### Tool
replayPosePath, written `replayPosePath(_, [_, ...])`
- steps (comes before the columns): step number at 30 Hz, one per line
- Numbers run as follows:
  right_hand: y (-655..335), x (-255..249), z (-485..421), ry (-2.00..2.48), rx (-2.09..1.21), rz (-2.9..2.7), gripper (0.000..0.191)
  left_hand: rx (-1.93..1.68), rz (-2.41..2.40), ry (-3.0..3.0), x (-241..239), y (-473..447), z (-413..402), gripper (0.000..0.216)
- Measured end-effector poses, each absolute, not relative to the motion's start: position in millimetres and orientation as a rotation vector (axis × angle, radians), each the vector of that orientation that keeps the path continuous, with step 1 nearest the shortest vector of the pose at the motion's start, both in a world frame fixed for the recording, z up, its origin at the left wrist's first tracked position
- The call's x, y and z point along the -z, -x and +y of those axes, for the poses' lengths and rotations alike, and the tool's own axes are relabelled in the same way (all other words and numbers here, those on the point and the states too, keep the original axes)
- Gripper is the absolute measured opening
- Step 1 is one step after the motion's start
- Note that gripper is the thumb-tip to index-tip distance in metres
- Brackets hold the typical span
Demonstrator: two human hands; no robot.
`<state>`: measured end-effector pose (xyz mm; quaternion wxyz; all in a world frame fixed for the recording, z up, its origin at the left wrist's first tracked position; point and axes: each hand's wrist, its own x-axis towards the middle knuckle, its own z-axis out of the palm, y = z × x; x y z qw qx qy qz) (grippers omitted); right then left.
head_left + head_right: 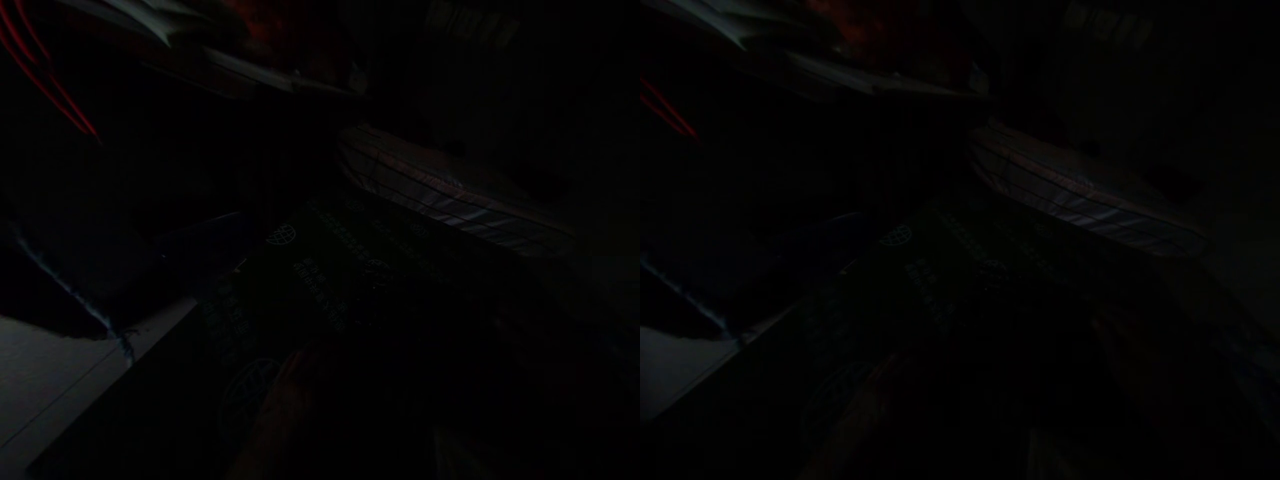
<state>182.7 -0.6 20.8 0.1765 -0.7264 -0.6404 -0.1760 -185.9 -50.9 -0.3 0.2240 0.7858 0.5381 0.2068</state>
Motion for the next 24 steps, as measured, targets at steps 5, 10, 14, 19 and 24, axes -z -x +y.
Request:
replayPosePath(5, [-128,-38,63,1.743,0.203,-2.090,0.024,-0.600,1.487,-2.212,3,186,-51,0.037])
replayPosePath(10, [-72,-41,124,1.540,-0.188,-2.321,0.021,-0.612,1.492,-2.241,7,188,-53,0.035])
replayPosePath(14, [-47,-30,155,1.624,-0.245,-2.489,0.019,-0.632,1.478,-2.252,10,188,-54,0.034])
replayPosePath(19, [-31,-18,174,1.656,-0.243,-2.584,0.019,-0.654,1.465,-2.244,13,189,-55,0.035])
replayPosePath(24, [-23,-12,183,1.717,-0.242,-2.646,0.018,-0.657,1.455,-2.223,13,189,-55,0.037])
